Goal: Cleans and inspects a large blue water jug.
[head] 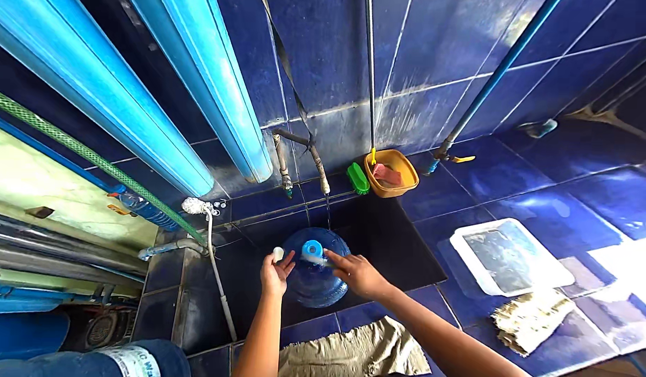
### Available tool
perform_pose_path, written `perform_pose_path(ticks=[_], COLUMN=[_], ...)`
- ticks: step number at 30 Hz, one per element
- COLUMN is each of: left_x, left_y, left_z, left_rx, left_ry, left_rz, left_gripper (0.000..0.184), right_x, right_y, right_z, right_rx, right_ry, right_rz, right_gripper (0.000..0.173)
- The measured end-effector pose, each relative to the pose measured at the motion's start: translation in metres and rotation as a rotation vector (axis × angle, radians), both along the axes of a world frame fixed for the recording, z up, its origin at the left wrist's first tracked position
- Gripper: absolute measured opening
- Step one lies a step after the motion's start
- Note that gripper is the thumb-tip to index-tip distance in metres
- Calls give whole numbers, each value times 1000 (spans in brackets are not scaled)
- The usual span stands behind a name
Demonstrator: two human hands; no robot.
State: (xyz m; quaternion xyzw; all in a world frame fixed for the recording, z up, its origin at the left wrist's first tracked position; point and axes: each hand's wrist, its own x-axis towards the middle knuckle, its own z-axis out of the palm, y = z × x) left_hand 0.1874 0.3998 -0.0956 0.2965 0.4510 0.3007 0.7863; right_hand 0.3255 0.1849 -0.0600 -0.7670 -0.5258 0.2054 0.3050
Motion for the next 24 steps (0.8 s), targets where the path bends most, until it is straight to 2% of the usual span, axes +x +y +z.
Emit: perform_pose_path(ticks=[2, 5, 8, 10, 11, 14, 16, 17, 20, 22, 24], left_x=[-7, -7, 8, 29, 42, 82, 109, 122, 157, 171, 179], left_y=[7, 20, 34, 41, 44, 59, 70, 77, 97, 102, 95], left_z=[-3, 0, 6, 4, 2, 1, -9, -15, -26, -34, -37], left_rx=[-9, -32, 42, 295, 505, 1176, 1473, 1605, 1904, 1908, 1812], left_ry=[-12, -53, 53, 202, 279, 574, 544, 470, 338, 313, 292], left_rz=[-23, 20, -25, -210, -338, -736, -740, -701, -631, -625, -554], left_gripper=[42, 29, 11, 11, 18, 64, 93, 94, 70, 60, 55], right_x=[-4, 13, 50, 82, 99, 142, 159, 165, 180, 186, 187], right_y=[19, 45, 71, 93, 104, 130, 139, 142, 151, 153, 153], right_z=[-16, -35, -23, -11, -6, 0, 0, 0, -6, -11, -9], right_rx=[-92, 64, 42, -56, -113, -203, -196, -202, -259, -293, -302], right_ry=[-178, -363, -362, -346, -345, -362, -393, -407, -418, -379, -337], right_rz=[60, 43, 48, 48, 58, 158, 244, 274, 272, 230, 178], right_gripper=[63, 64, 63, 64, 64, 65, 65, 65, 64, 63, 61])
